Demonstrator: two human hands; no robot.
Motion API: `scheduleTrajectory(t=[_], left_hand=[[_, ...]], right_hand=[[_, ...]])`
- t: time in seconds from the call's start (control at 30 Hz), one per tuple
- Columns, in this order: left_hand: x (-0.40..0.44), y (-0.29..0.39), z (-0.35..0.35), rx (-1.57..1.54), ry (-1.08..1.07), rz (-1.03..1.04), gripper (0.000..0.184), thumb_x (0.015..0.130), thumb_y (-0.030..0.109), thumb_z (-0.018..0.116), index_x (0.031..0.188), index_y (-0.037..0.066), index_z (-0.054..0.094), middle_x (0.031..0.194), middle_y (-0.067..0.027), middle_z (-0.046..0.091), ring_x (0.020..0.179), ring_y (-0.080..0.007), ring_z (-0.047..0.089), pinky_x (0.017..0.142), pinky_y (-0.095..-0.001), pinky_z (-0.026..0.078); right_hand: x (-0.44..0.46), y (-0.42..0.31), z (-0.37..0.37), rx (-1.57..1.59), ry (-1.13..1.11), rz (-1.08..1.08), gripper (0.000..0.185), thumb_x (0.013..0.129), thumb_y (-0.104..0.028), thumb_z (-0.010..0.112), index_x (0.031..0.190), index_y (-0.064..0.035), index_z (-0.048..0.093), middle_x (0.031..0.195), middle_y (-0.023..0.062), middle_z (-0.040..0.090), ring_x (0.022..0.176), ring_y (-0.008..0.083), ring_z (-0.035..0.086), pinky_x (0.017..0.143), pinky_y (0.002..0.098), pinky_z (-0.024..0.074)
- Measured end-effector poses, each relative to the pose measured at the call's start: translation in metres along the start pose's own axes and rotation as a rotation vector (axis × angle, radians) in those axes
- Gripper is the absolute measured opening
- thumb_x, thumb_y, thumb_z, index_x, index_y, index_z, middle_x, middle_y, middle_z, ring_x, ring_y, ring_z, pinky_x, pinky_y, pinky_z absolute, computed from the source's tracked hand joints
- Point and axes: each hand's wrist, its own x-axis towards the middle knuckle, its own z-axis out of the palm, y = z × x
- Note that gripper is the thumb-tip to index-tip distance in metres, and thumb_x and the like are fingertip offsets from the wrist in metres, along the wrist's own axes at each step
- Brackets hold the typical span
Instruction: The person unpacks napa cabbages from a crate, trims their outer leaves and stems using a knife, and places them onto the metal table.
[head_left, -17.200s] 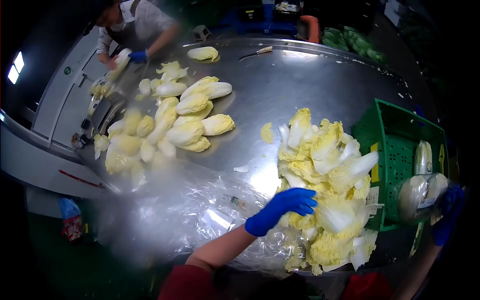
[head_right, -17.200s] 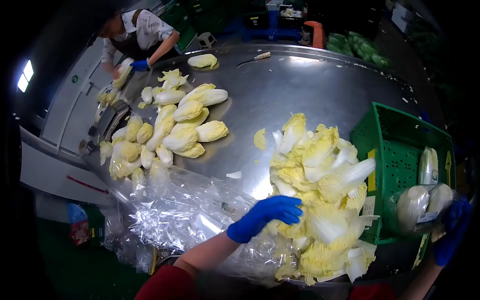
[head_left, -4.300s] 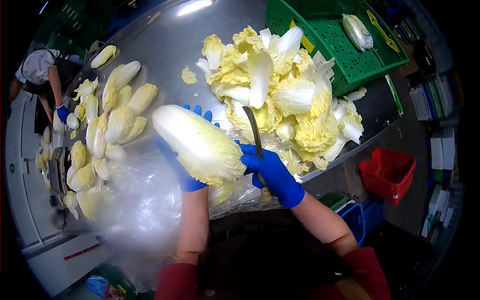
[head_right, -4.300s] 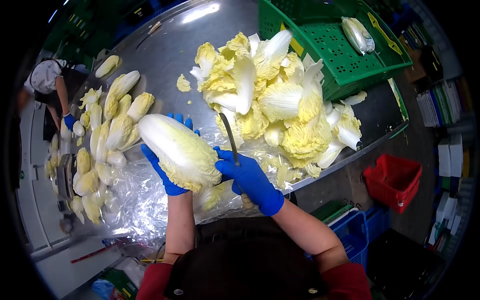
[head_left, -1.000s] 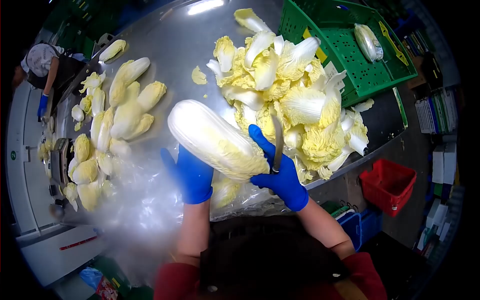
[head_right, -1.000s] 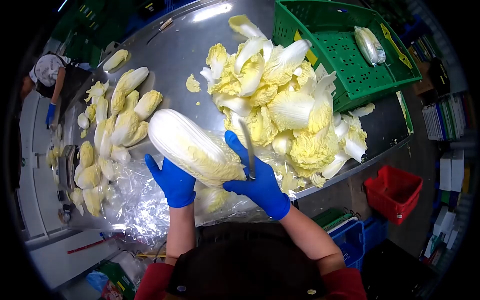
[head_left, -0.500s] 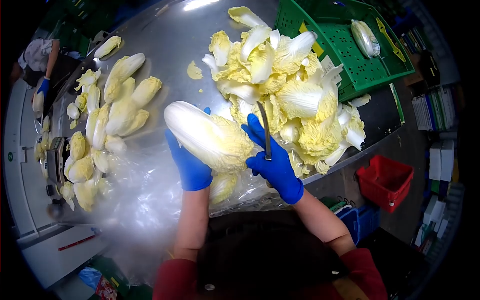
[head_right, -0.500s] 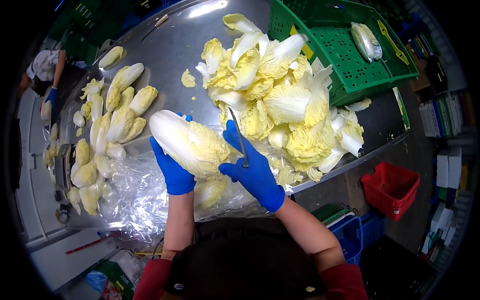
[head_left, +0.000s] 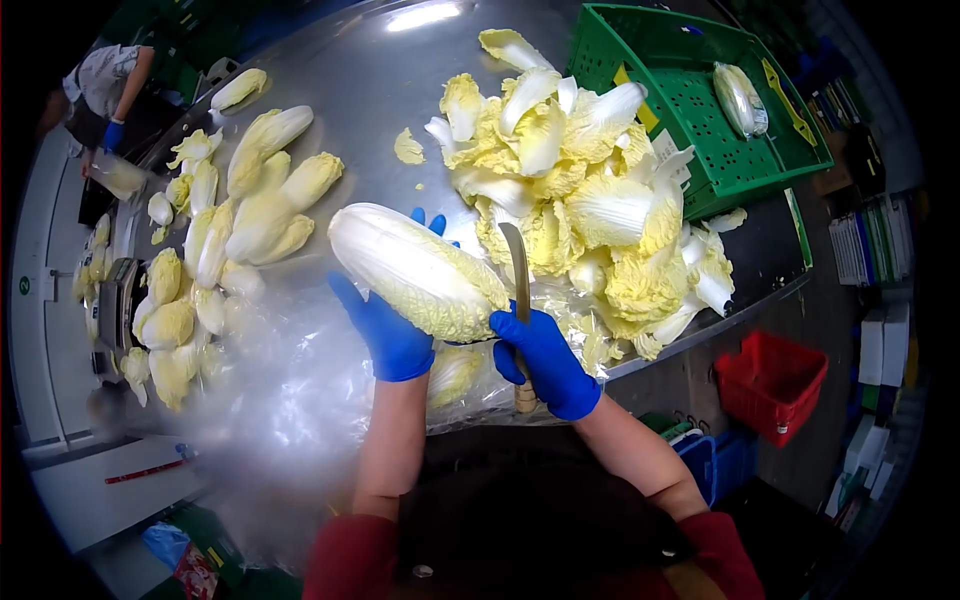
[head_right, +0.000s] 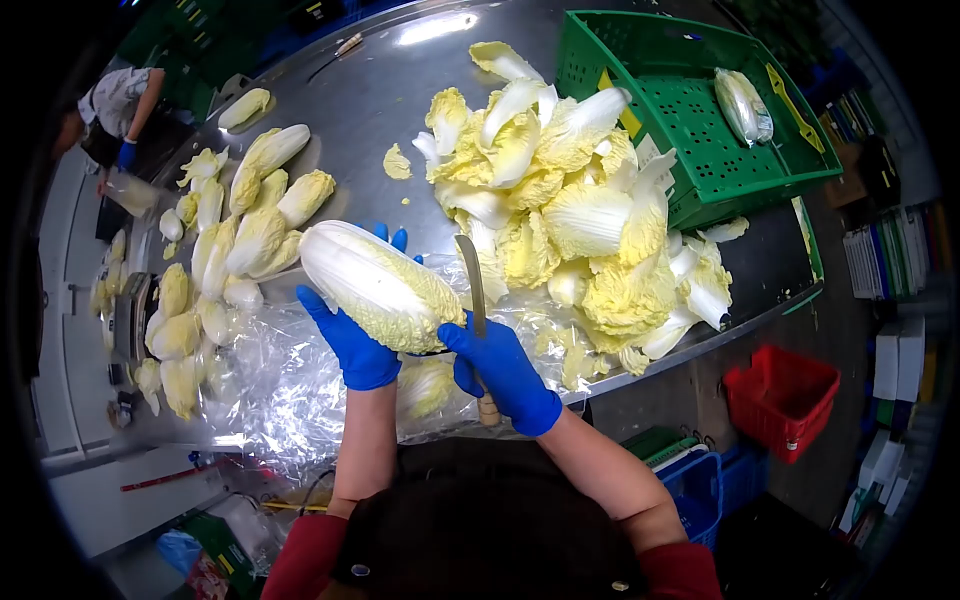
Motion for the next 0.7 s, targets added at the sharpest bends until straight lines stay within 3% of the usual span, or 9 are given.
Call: scheduleTrajectory(t=[0.03, 0.1, 0.2, 0.3, 0.4, 0.53, 0.6, 0.67, 0.7], left_hand=[[-0.003, 0.0, 0.003, -0.067, -0.038, -0.044, 0.09, 0.083, 0.072, 0.045, 0.15, 0.016, 0.02, 0.153, -0.0202, 0.02, 0.14, -0.0428, 0.02, 0.11, -0.0583, 0.026], [-0.003, 0.001, 0.0, -0.14, -0.057, -0.05, 0.09, 0.083, 0.068, 0.05, 0.15, 0.016, 0.021, 0.154, -0.0211, 0.018, 0.139, -0.0431, 0.021, 0.11, -0.0583, 0.025], [-0.001, 0.002, -0.01, -0.242, -0.119, -0.066, 0.088, 0.083, 0.062, 0.056, 0.15, 0.016, 0.022, 0.153, -0.0217, 0.019, 0.139, -0.0436, 0.022, 0.112, -0.0582, 0.022], [-0.003, 0.004, -0.01, -0.144, -0.081, -0.072, 0.085, 0.085, 0.058, 0.058, 0.149, 0.015, 0.024, 0.152, -0.0228, 0.022, 0.137, -0.0439, 0.026, 0.111, -0.0571, 0.024], [-0.007, 0.007, -0.006, 0.017, -0.019, -0.079, 0.08, 0.087, 0.057, 0.056, 0.147, 0.012, 0.027, 0.147, -0.0234, 0.032, 0.132, -0.0423, 0.036, 0.109, -0.0541, 0.031], [-0.015, -0.002, -0.009, 0.207, 0.155, -0.181, 0.079, 0.089, 0.061, 0.047, 0.145, 0.008, 0.031, 0.134, -0.0229, 0.048, 0.118, -0.0371, 0.052, 0.1, -0.0491, 0.044], [-0.018, 0.001, -0.005, 0.178, 0.149, -0.35, 0.079, 0.09, 0.065, 0.042, 0.143, 0.007, 0.034, 0.128, -0.0221, 0.052, 0.112, -0.035, 0.055, 0.096, -0.048, 0.046], [-0.023, 0.009, 0.007, 0.079, 0.128, -0.497, 0.077, 0.092, 0.064, 0.035, 0.143, 0.006, 0.034, 0.129, -0.024, 0.052, 0.108, -0.0367, 0.058, 0.088, -0.0492, 0.05], [-0.021, 0.011, 0.002, 0.045, -0.017, -0.576, 0.078, 0.093, 0.065, 0.031, 0.142, 0.005, 0.035, 0.123, -0.0256, 0.055, 0.102, -0.0381, 0.061, 0.084, -0.0493, 0.052]], right_hand=[[0.0, 0.0, -0.001, -0.002, 0.01, 0.0, 0.037, 0.089, -0.041, 0.064, 0.088, -0.0053, 0.055, 0.051, 0.0009, 0.047, 0.042, 0.0083, 0.042, 0.04, 0.0238, 0.0319], [0.001, 0.003, -0.004, -0.004, 0.031, -0.001, 0.036, 0.089, -0.04, 0.065, 0.088, -0.005, 0.056, 0.051, 0.0013, 0.048, 0.043, 0.0084, 0.043, 0.04, 0.0241, 0.0323], [0.002, 0.007, -0.01, -0.035, 0.018, 0.035, 0.039, 0.089, -0.037, 0.065, 0.103, -0.002, 0.06, 0.054, 0.0013, 0.049, 0.043, 0.0091, 0.044, 0.041, 0.0236, 0.0335], [-0.004, -0.004, -0.007, -0.16, 0.098, -0.057, 0.051, 0.086, -0.03, 0.07, 0.128, -0.0046, 0.055, 0.074, 0.005, 0.064, 0.048, 0.0072, 0.046, 0.044, 0.0217, 0.0361], [0.0, -0.008, -0.021, -0.42, 0.228, -0.499, 0.07, 0.078, -0.017, 0.077, 0.14, -0.0115, 0.046, 0.122, 0.0064, 0.063, 0.064, 0.0016, 0.047, 0.056, 0.02, 0.0416], [-0.013, -0.04, -0.012, -0.694, 0.135, -0.559, 0.076, 0.079, -0.021, 0.076, 0.145, -0.0158, 0.037, 0.1, 0.0092, 0.066, 0.065, 0.0092, 0.052, 0.06, 0.0251, 0.0443], [-0.014, -0.045, -0.009, -0.779, 0.055, -0.509, 0.082, 0.08, -0.014, 0.073, 0.149, -0.0185, 0.029, 0.076, 0.0048, 0.065, 0.06, 0.0094, 0.052, 0.06, 0.025, 0.044], [-0.016, -0.051, -0.014, -0.888, -0.024, -0.413, 0.083, 0.084, -0.018, 0.069, 0.151, -0.0213, 0.02, 0.069, 0.0072, 0.06, 0.059, 0.0157, 0.055, 0.062, 0.0297, 0.0458], [-0.016, -0.052, -0.016, -0.941, -0.069, -0.364, 0.084, 0.086, -0.02, 0.067, 0.152, -0.0227, 0.016, 0.065, 0.0084, 0.057, 0.058, 0.0188, 0.056, 0.062, 0.0321, 0.0468]])
